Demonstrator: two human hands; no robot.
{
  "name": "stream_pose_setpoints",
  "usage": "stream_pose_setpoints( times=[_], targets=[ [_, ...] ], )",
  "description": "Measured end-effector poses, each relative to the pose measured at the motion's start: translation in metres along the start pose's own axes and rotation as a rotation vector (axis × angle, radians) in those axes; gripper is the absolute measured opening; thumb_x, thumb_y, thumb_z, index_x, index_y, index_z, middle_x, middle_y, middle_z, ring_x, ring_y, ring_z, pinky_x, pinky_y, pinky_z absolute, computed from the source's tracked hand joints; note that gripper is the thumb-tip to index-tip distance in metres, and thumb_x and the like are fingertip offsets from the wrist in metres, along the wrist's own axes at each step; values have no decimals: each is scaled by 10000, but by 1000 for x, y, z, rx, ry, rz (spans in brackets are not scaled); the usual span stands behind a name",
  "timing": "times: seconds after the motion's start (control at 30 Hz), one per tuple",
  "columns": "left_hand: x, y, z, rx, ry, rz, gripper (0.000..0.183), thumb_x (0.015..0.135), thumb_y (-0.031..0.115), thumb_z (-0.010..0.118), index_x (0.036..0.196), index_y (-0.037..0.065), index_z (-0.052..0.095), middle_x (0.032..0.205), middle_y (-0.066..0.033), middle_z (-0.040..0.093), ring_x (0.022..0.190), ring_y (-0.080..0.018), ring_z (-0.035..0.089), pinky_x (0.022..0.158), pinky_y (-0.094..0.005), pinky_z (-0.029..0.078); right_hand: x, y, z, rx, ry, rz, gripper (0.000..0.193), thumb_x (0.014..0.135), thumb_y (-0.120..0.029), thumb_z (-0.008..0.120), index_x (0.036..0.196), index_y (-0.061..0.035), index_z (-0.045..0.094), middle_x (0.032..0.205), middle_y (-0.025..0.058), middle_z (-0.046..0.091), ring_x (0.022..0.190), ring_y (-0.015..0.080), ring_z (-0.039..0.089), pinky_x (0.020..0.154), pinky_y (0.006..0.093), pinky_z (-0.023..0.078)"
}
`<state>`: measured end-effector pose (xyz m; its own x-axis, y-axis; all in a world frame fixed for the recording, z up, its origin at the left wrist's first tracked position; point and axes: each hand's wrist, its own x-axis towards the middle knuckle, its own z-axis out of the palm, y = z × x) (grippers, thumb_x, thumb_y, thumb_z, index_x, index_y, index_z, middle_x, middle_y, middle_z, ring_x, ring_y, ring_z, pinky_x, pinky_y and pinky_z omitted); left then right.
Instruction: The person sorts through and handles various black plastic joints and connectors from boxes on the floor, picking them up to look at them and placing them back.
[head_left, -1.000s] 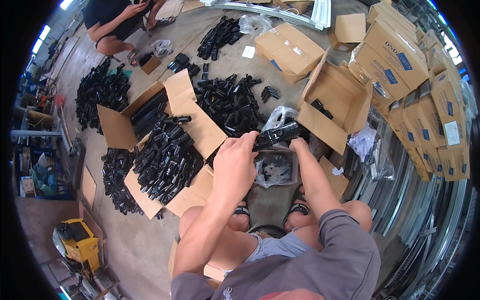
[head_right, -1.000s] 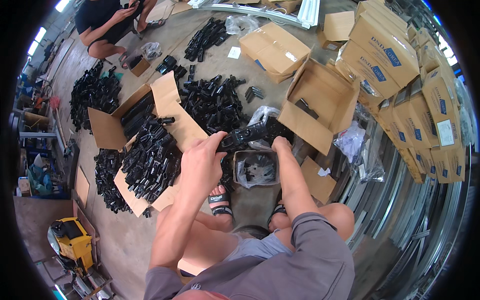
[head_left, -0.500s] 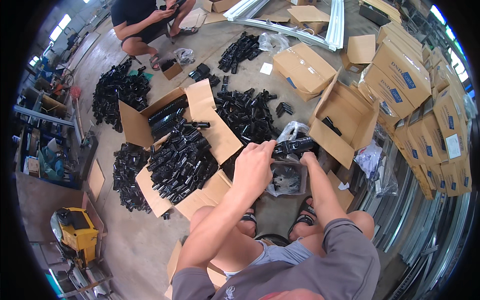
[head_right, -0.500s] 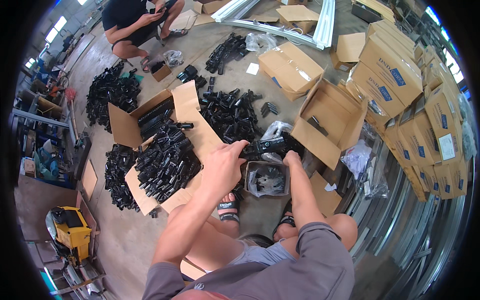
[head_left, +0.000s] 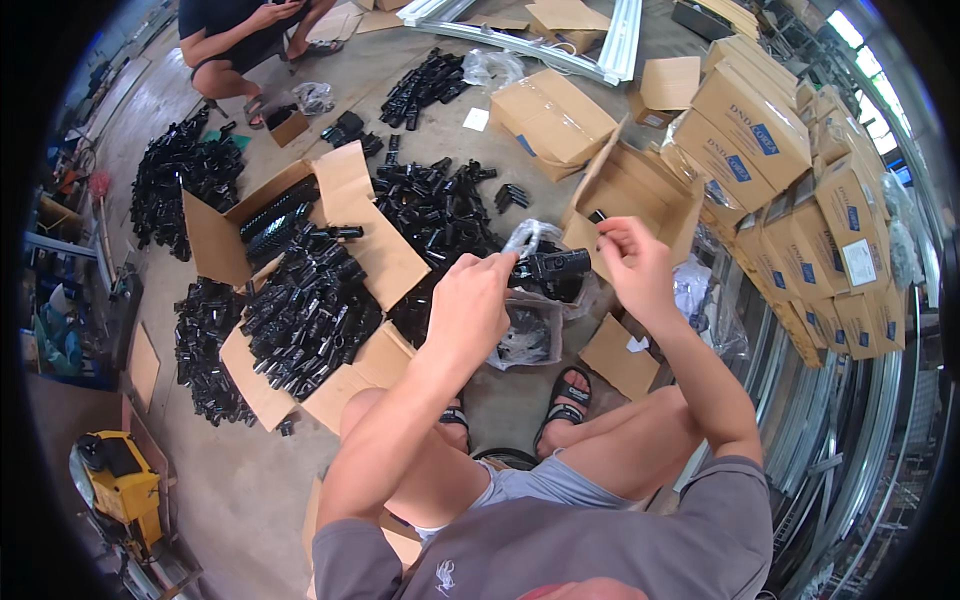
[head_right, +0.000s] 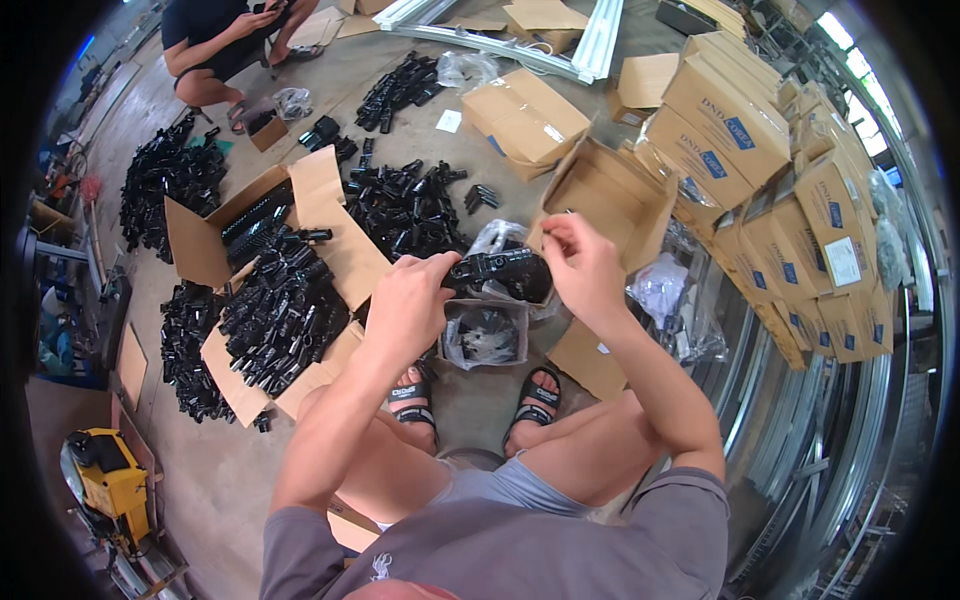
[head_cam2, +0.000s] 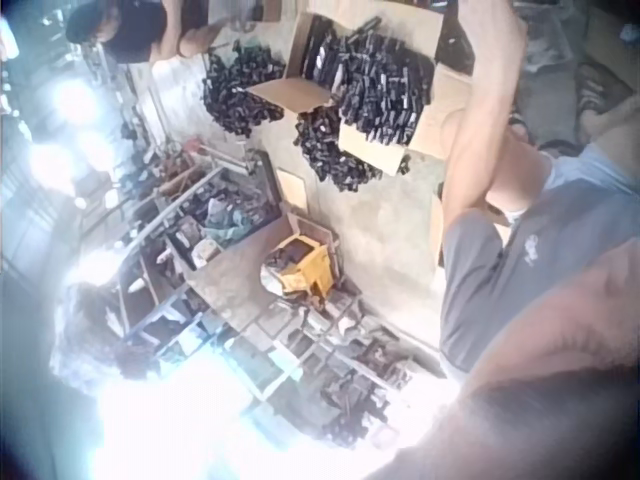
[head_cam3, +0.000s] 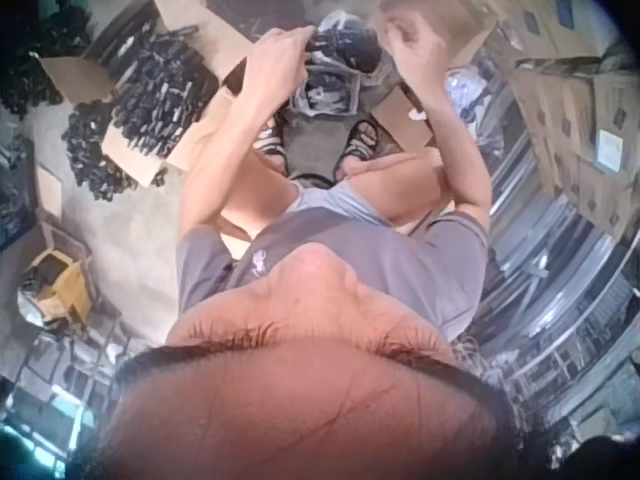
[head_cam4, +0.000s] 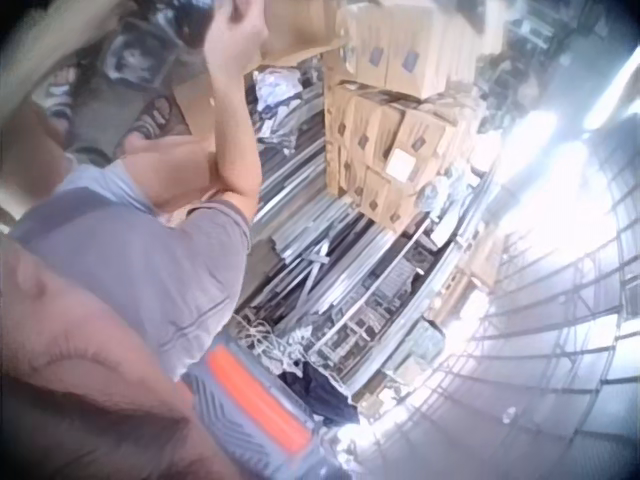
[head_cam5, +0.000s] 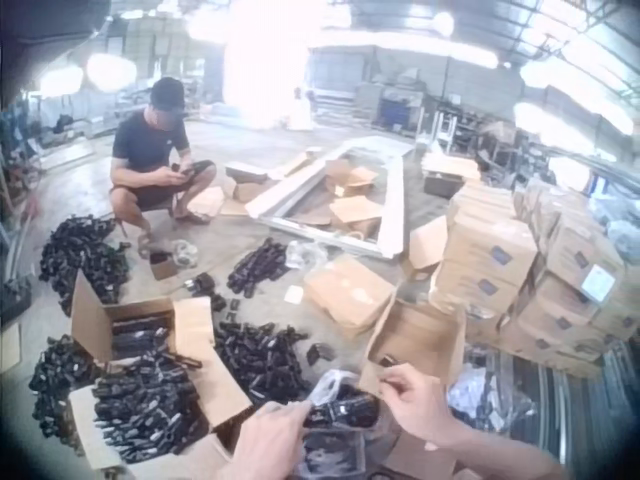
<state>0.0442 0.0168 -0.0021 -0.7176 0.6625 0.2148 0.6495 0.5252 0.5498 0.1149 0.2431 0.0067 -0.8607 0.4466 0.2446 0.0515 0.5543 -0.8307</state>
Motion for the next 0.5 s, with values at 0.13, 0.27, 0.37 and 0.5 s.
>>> stream_pose_setpoints(
  times=[0.13,0.27,0.37,0.5],
  targets=[
    [0,9,9,-14,-6,54,416,754,11,708,1164,31,641,972,-136,711,913,-332,642,823,-418,522,-29,-40,-4,35,166,-211,147,839,11,710,982,-3,678,856,127,708,766,263,686,713,335,544],
    [-2,16,14,7,-26,91,420,741,4,712,1153,22,632,968,-139,711,900,-333,639,817,-413,516,-41,-32,15,-102,14,-545,148,803,-7,763,932,-35,698,905,88,718,860,246,680,751,354,537],
    [-4,22,16,19,-16,102,419,731,-4,713,1141,19,627,968,-139,711,893,-333,639,812,-411,517,-39,-17,21,-284,2,-732,105,798,-68,756,892,-58,709,902,39,722,885,224,672,798,364,500],
    [-6,24,20,3,60,158,289,714,-31,678,992,16,614,901,-134,694,871,-327,648,762,-406,535,-40,-13,21,-339,-15,-734,97,801,-83,738,894,-67,712,893,38,721,920,220,663,828,374,485]
  ],
)
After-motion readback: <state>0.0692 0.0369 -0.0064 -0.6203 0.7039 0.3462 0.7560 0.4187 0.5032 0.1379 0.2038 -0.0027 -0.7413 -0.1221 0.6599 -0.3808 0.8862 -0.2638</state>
